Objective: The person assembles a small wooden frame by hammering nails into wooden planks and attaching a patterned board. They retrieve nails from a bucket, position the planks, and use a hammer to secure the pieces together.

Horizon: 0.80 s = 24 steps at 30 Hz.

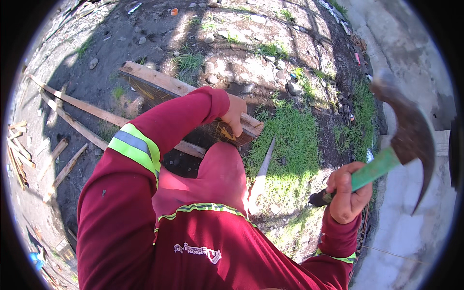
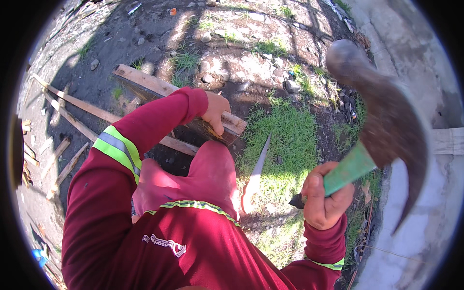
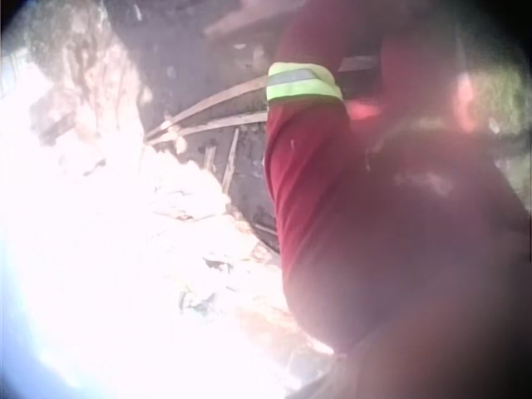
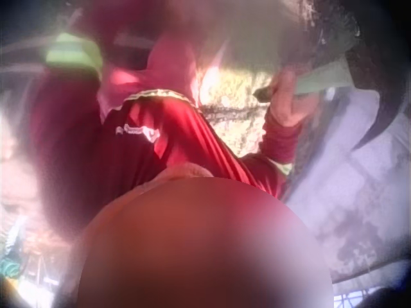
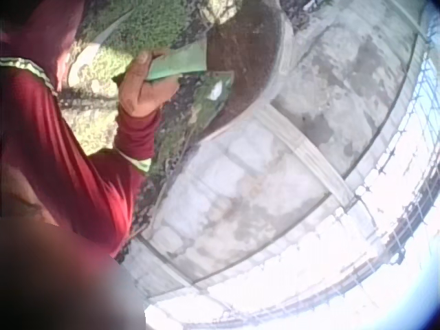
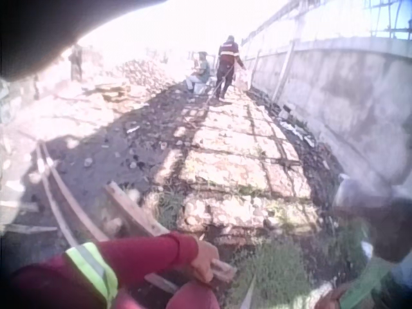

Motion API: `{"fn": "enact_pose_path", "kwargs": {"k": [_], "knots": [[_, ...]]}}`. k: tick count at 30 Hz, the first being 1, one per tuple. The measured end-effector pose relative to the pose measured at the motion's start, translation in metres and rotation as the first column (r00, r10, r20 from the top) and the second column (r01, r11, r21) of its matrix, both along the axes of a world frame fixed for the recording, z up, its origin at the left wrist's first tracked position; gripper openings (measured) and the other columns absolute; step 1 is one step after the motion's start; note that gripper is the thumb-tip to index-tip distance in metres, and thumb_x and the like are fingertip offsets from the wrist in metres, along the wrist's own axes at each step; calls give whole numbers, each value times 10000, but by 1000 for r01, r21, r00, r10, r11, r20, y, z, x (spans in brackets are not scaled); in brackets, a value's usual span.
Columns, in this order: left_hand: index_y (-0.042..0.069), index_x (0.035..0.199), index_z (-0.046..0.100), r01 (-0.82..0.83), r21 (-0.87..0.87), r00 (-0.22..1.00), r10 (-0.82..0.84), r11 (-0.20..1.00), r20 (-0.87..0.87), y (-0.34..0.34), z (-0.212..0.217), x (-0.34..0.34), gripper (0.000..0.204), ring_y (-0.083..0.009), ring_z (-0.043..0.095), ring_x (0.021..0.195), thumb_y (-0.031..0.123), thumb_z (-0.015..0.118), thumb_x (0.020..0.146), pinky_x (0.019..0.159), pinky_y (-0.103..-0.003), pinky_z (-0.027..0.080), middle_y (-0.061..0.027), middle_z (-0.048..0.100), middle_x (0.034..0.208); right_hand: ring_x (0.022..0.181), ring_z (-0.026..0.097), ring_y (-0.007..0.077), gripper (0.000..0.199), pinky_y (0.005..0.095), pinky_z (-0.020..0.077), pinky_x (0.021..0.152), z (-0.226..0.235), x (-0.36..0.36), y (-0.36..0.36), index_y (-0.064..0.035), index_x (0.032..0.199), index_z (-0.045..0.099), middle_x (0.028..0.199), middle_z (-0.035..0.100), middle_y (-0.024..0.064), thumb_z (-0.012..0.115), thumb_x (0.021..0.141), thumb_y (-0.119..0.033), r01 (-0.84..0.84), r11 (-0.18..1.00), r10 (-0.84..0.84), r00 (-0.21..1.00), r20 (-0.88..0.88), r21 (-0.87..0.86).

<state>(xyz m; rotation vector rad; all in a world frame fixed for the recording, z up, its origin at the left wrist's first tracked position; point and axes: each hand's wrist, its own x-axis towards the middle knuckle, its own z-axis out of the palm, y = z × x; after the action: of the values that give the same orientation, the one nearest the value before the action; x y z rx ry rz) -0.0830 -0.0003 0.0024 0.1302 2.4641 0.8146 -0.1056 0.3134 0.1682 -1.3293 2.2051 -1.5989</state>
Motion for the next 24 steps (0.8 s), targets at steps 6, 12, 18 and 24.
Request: {"fn": "enact_pose_path", "kwargs": {"k": [6,12,18,24], "knots": [[35,914,723,-17,15,1000,17,1000,5,0,-7,1,523,-325,670,783,443,770,591,724,-422,506,-172,702,834,456,440,110,217,295,434,484,28,12,-17,-93,932,426,642,440,4,432,1012,-295,-295,755,214,955,-205,-585],[35,904,725,-7,-1,1000,7,1000,-26,-5,-1,-3,516,-320,670,777,440,772,588,713,-433,505,-171,700,826,496,510,100,156,262,386,458,-62,-6,16,-26,881,527,605,526,2,575,952,-156,63,889,-149,976,158,453],[17,896,722,-10,-26,999,9,1000,-46,1,-5,1,507,-314,673,772,422,771,594,706,-426,508,-178,703,833,456,383,112,293,307,410,513,81,2,-5,-84,848,413,610,347,-11,366,1019,-317,-216,663,105,975,-197,-717],[21,904,725,-46,22,999,47,999,-23,-1,-4,-4,509,-309,671,760,425,773,598,689,-418,508,-169,702,819,466,495,131,94,301,388,462,-48,22,-12,-40,905,548,592,550,20,587,933,-120,-87,783,91,996,25,616]]}}
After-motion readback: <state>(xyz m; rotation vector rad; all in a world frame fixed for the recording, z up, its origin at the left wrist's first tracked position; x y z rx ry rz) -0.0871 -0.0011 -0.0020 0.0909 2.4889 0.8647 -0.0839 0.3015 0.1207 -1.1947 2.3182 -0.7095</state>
